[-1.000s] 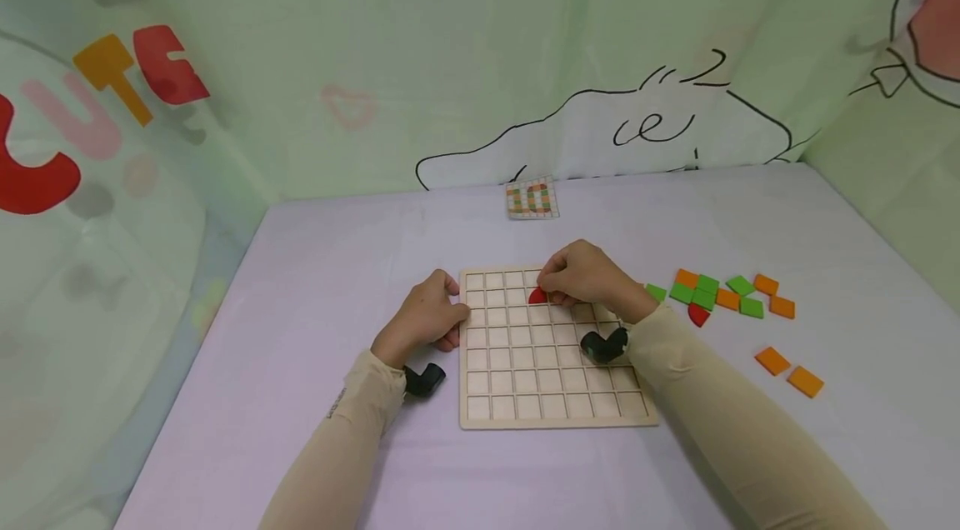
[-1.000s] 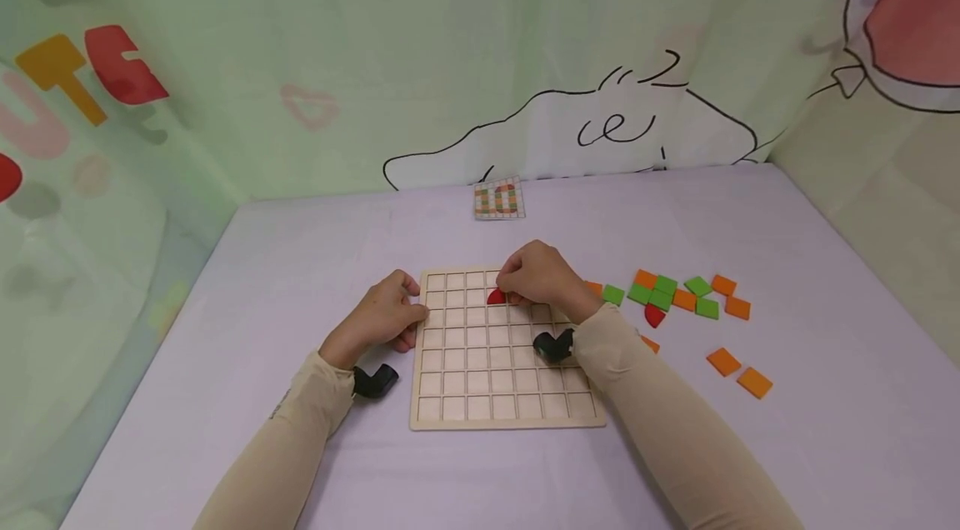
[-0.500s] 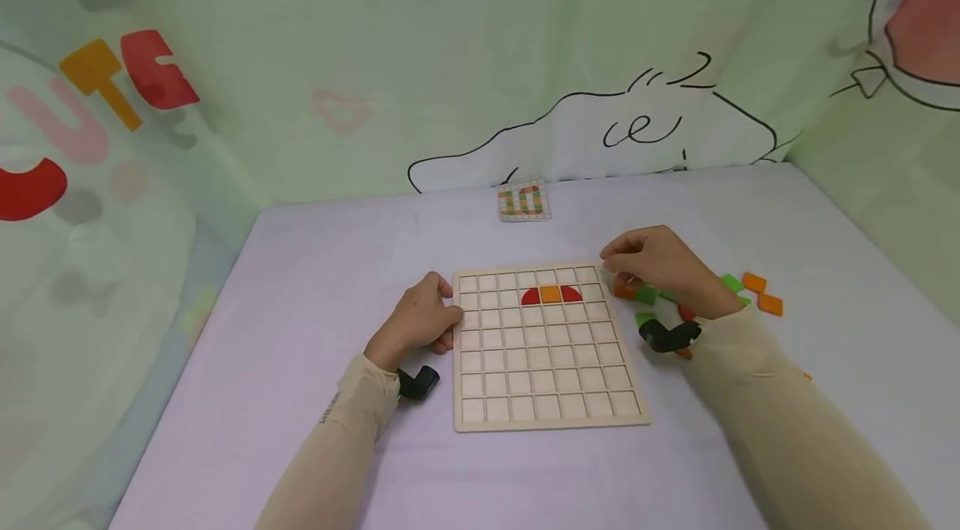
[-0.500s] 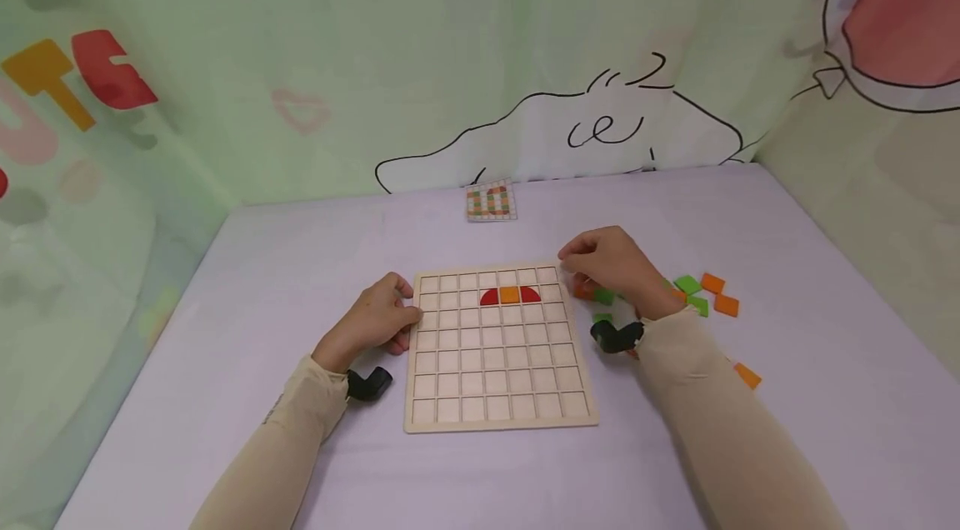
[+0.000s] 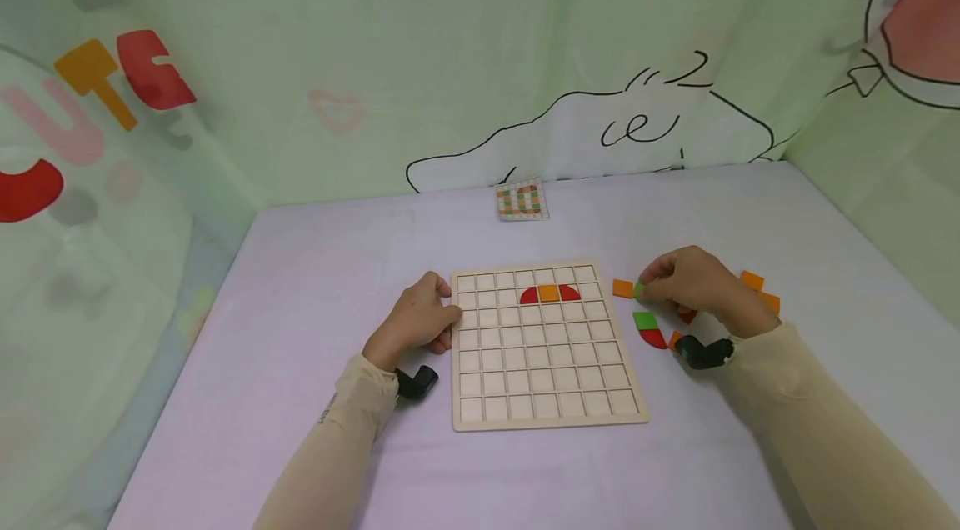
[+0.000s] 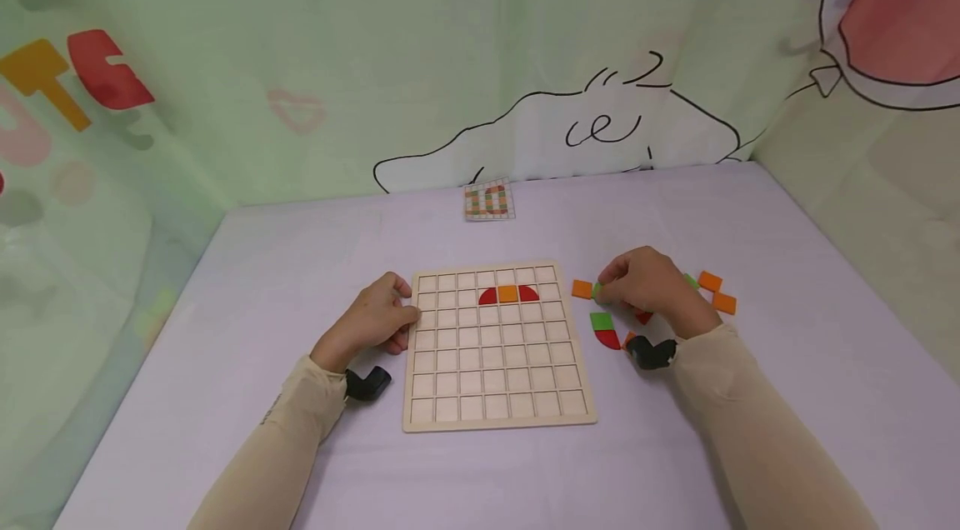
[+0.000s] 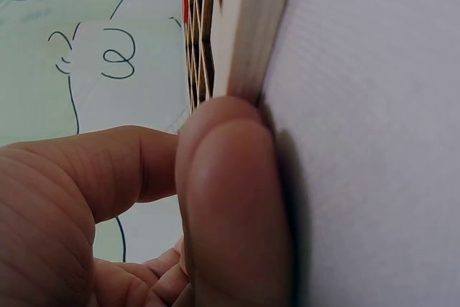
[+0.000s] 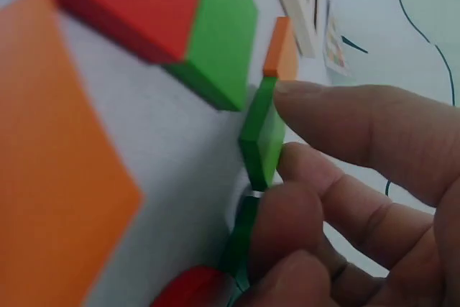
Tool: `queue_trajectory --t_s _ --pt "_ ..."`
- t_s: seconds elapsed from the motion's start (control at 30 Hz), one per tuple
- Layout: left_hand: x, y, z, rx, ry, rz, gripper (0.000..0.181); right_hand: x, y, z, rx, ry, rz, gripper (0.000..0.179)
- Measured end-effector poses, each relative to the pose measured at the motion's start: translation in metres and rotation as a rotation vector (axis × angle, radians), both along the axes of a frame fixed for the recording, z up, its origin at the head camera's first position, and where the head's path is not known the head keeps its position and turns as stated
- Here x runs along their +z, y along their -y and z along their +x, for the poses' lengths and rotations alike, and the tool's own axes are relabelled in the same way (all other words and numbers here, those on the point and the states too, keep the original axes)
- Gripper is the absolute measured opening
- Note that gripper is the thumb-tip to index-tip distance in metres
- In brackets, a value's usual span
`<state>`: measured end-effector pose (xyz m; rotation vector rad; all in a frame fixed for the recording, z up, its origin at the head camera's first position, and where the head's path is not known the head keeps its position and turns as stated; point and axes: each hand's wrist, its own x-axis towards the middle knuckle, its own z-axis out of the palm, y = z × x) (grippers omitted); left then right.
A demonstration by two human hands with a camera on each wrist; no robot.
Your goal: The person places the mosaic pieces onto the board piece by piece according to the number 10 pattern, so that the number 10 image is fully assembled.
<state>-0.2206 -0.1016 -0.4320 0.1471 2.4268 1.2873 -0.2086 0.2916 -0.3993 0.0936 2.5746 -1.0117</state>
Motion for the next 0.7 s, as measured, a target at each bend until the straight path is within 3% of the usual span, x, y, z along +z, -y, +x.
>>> queue_trajectory --t_s 0.43,0.7 --pt "0.000 -0.001 0.000 0.001 0.000 0.005 0.028 -0.003 0.005 0.008 -0.017 -0.070 0.014 0.029" --pt "0.000 -0.001 -0.001 0.005 0.001 -0.003 0.029 -0.002 0.007 0.012 -0.072 -0.070 -0.065 0.029"
